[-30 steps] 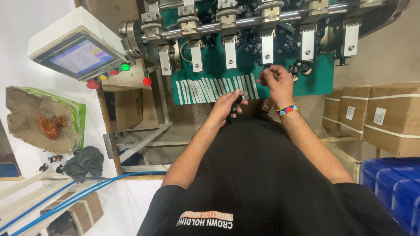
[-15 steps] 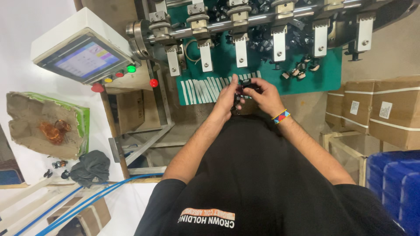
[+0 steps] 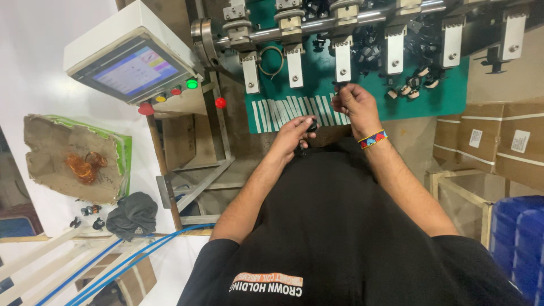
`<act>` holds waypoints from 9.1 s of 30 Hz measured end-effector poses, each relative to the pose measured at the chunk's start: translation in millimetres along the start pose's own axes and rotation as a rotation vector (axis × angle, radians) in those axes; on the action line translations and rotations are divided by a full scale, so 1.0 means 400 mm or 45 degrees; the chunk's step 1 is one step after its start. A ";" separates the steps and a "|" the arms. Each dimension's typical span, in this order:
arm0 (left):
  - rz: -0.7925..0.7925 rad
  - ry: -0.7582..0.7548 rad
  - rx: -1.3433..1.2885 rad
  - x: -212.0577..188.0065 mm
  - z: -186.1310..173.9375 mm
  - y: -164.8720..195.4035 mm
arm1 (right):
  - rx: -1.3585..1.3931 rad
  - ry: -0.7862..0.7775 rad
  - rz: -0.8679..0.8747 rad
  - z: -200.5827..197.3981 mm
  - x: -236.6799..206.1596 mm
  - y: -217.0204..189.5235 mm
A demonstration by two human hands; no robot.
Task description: The person loads small black bobbins onto a multi-spindle coil winding machine, starts the machine to wind copper wire, then removes the wound coils and trims the wire with scissors. They place finished coils aside and wipe parts with a cloth.
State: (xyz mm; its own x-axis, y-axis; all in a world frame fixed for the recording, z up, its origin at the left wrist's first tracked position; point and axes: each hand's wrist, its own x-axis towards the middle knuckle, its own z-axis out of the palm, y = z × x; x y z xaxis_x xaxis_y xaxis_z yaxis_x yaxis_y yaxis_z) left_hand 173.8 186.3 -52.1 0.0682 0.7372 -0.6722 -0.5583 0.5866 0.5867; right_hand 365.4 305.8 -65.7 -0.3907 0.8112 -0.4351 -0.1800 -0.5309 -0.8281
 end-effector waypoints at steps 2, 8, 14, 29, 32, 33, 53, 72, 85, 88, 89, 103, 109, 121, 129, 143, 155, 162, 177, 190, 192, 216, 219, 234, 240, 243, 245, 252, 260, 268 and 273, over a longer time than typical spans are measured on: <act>0.004 0.003 -0.032 -0.002 -0.008 0.010 | -0.031 0.011 0.038 0.014 -0.010 0.000; 0.097 0.042 0.020 -0.024 -0.020 0.054 | -0.737 -0.393 -0.120 0.091 -0.081 0.019; 0.017 -0.016 -0.374 -0.033 -0.074 0.069 | -0.391 -0.260 -0.061 0.160 -0.079 0.071; 0.329 0.116 0.076 -0.090 -0.169 0.010 | -0.008 -0.013 -0.017 0.237 0.012 0.082; 0.758 0.251 0.544 -0.102 -0.171 0.020 | -0.110 -0.099 0.098 0.240 0.008 0.060; 0.785 0.264 0.556 -0.105 -0.172 0.025 | -0.152 -0.153 0.171 0.237 0.003 0.052; 0.412 0.307 0.246 -0.153 -0.247 0.036 | 0.127 -0.335 0.238 0.419 0.047 0.112; -0.163 0.723 0.928 -0.226 -0.394 -0.197 | -1.687 -0.020 -0.714 0.100 0.000 0.106; -0.103 0.811 0.501 -0.217 -0.296 -0.265 | -1.942 0.674 -0.637 -0.411 0.001 -0.110; 0.011 0.803 0.513 -0.143 -0.200 -0.205 | -1.878 0.617 -0.586 -0.411 0.011 -0.101; 0.067 0.778 0.551 -0.124 -0.169 -0.195 | -1.862 0.610 -0.612 -0.408 0.015 -0.098; -0.332 1.014 0.717 -0.206 0.047 -0.390 | -2.016 -0.215 -0.898 -0.442 0.070 -0.113; -0.230 1.112 0.850 -0.245 0.099 -0.474 | -2.017 -0.439 -0.849 -0.467 0.126 -0.112; -0.204 1.240 0.784 -0.237 0.150 -0.469 | -2.274 -0.528 -1.025 -0.507 0.110 -0.111; -0.276 1.269 0.846 -0.231 0.161 -0.480 | -2.202 -0.419 -1.035 -0.514 0.098 -0.084; -0.346 1.316 0.597 -0.256 0.167 -0.482 | -1.872 -0.351 -0.769 -0.454 0.128 -0.140; -0.172 1.439 0.698 -0.335 0.108 -0.526 | -1.200 -0.321 -0.136 -0.366 0.092 -0.092; -0.218 1.411 0.410 -0.441 0.031 -0.620 | -1.223 -0.725 -0.033 -0.157 -0.010 0.018; 0.372 1.255 0.548 -0.753 -0.218 -0.785 | -1.473 -2.042 -0.711 0.589 -0.540 0.412; 0.690 1.291 0.302 -1.128 -0.133 -0.634 | -1.440 -2.536 -1.188 0.923 -0.846 0.670; 0.729 1.320 0.329 -1.155 -0.166 -0.564 | -1.297 -2.449 -1.238 0.928 -0.820 0.662; 0.743 2.398 1.425 -0.829 -0.761 0.013 | -1.630 -0.612 -0.208 0.003 -0.409 0.194; 1.187 2.430 1.137 -0.834 -0.680 0.016 | -1.506 -0.783 -0.259 0.075 -0.360 0.163; 1.314 1.131 1.158 -0.545 0.138 -0.072 | -0.076 -0.961 0.627 0.373 -0.245 0.107; 1.401 0.892 0.581 -0.421 0.228 -0.083 | 0.151 -1.046 0.909 0.275 -0.227 0.051; 1.477 0.907 0.446 -0.369 0.283 -0.080 | 0.153 -0.978 0.806 0.236 -0.219 0.016; 1.464 0.937 0.367 -0.335 0.313 -0.072 | 0.147 -0.966 0.661 0.210 -0.212 0.005; 1.231 0.947 0.010 -0.236 0.349 -0.052 | -0.194 -0.940 0.029 0.128 -0.187 0.034; 0.883 0.312 -0.795 -0.211 0.285 -0.004 | -1.198 -1.035 -0.584 0.113 -0.269 -0.171; 0.942 -0.017 -0.907 -0.219 0.269 0.023 | -0.982 -0.774 -1.244 0.122 -0.285 -0.352; 1.221 0.142 -0.587 -0.225 0.354 -0.022 | -0.788 -0.836 -1.080 0.159 -0.274 -0.314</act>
State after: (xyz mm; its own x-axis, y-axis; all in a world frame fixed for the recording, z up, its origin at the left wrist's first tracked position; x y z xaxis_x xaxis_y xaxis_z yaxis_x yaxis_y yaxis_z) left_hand 289.8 162.2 67.3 -0.6282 0.7747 -0.0723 -0.5990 -0.4223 0.6804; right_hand 373.3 268.0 108.7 -0.7696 0.4703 0.4319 -0.2101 0.4522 -0.8668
